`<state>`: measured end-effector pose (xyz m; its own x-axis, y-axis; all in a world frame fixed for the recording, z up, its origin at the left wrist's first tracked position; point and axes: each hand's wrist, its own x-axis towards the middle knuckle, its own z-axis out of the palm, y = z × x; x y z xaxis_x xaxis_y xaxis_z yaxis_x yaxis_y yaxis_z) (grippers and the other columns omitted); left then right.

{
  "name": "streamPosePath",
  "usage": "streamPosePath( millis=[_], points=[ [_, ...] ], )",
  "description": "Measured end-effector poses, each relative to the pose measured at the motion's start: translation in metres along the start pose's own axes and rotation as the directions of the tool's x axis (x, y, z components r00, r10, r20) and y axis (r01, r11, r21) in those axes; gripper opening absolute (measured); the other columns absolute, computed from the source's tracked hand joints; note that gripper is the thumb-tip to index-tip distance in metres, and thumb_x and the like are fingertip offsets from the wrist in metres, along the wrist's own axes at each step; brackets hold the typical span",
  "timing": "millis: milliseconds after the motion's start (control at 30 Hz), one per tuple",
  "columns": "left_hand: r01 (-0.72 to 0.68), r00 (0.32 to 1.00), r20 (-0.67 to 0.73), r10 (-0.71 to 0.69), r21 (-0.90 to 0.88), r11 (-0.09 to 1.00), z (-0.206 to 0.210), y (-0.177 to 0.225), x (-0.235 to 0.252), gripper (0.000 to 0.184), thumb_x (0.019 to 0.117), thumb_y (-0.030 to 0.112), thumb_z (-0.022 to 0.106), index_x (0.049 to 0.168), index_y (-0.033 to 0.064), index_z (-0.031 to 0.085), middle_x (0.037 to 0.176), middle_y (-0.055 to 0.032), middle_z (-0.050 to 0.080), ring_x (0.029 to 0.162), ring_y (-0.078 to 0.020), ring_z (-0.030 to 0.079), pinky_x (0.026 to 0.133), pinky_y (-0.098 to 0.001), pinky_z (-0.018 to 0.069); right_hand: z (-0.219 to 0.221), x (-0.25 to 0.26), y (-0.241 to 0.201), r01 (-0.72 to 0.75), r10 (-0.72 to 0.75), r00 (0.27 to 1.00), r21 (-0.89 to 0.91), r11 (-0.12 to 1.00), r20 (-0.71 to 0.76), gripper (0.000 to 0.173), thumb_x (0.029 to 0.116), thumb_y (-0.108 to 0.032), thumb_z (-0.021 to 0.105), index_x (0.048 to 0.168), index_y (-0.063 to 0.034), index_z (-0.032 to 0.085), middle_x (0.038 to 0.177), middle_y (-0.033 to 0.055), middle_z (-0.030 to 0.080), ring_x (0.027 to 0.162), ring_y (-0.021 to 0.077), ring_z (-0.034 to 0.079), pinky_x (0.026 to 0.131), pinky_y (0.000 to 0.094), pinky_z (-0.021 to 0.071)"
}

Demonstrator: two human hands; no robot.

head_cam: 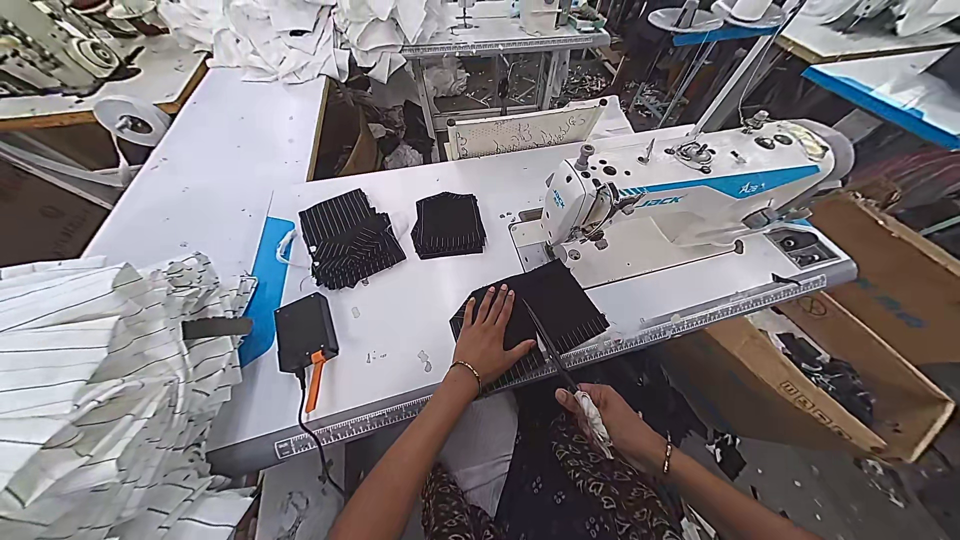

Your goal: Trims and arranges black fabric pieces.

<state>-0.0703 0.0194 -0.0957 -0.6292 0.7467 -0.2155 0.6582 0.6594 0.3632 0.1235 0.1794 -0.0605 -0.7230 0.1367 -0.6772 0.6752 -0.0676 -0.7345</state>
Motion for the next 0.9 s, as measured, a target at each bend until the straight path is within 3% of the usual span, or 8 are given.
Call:
streamPosePath(
  millis=[167,333,500,733,900],
  points=[
    [-0.008,0.999,-0.044,0.008,-0.007,1.0,0.002,0.0,-0.001,0.101,0.0935,0.078,0.039,0.165,0.0106,0.015,0.173,-0.0033,0.013,0.16,-0.0236,0.008,0.126,-0.0563,0.001,0.004,0.01,-0.016,0.007,-0.007,0.999,-0.002,1.0,0.037,0.038,0.1043,-0.04,0.059,0.079,-0.0124,0.056,0.057,-0.0048,0.051,0.046,0.0053,0.049,0.047,0.0208,0.0438],
    [-0.003,0.998,-0.055,0.002,-0.005,1.0,0.003,-0.001,-0.001,0.102,0.0932,0.078,0.04,0.165,0.0099,0.014,0.173,-0.004,0.013,0.16,-0.0227,0.009,0.126,-0.0553,0.0012,0.003,0.011,-0.016,0.01,-0.011,1.0,0.041,0.999,0.023,0.031,0.1034,-0.033,0.062,0.082,-0.0117,0.057,0.058,-0.0051,0.052,0.047,0.0048,0.051,0.047,0.0201,0.0452],
    [-0.005,0.998,-0.06,0.005,-0.001,1.0,0.003,0.0,-0.002,0.104,0.0924,0.079,0.04,0.165,0.0093,0.015,0.173,-0.0046,0.014,0.16,-0.0229,0.01,0.126,-0.0558,0.0023,0.0,0.018,-0.03,0.004,-0.011,0.996,0.079,0.997,0.089,0.037,0.1067,-0.038,0.054,0.08,-0.0137,0.057,0.058,-0.0061,0.051,0.047,0.0041,0.05,0.046,0.0194,0.0441],
    [-0.004,0.997,-0.072,0.005,0.003,1.0,0.003,0.0,-0.002,0.105,0.0921,0.078,0.041,0.165,0.0081,0.015,0.172,-0.0056,0.014,0.159,-0.0226,0.011,0.126,-0.0548,0.0027,-0.001,0.026,-0.038,-0.007,0.004,0.999,0.056,0.998,0.041,0.03,0.1041,-0.032,0.061,0.082,-0.0115,0.058,0.057,-0.0055,0.053,0.046,0.0041,0.05,0.046,0.019,0.0436],
    [-0.021,1.0,-0.019,0.021,-0.005,1.0,-0.001,0.0,0.0,0.106,0.0914,0.079,0.042,0.165,0.0089,0.013,0.173,-0.0049,0.011,0.16,-0.0205,0.008,0.126,-0.0536,0.0003,-0.007,0.032,-0.049,-0.024,0.013,0.992,0.086,0.996,0.128,0.036,0.1074,-0.042,0.051,0.086,-0.0136,0.057,0.059,-0.0063,0.051,0.047,0.0042,0.051,0.047,0.0188,0.045]
  ],
)
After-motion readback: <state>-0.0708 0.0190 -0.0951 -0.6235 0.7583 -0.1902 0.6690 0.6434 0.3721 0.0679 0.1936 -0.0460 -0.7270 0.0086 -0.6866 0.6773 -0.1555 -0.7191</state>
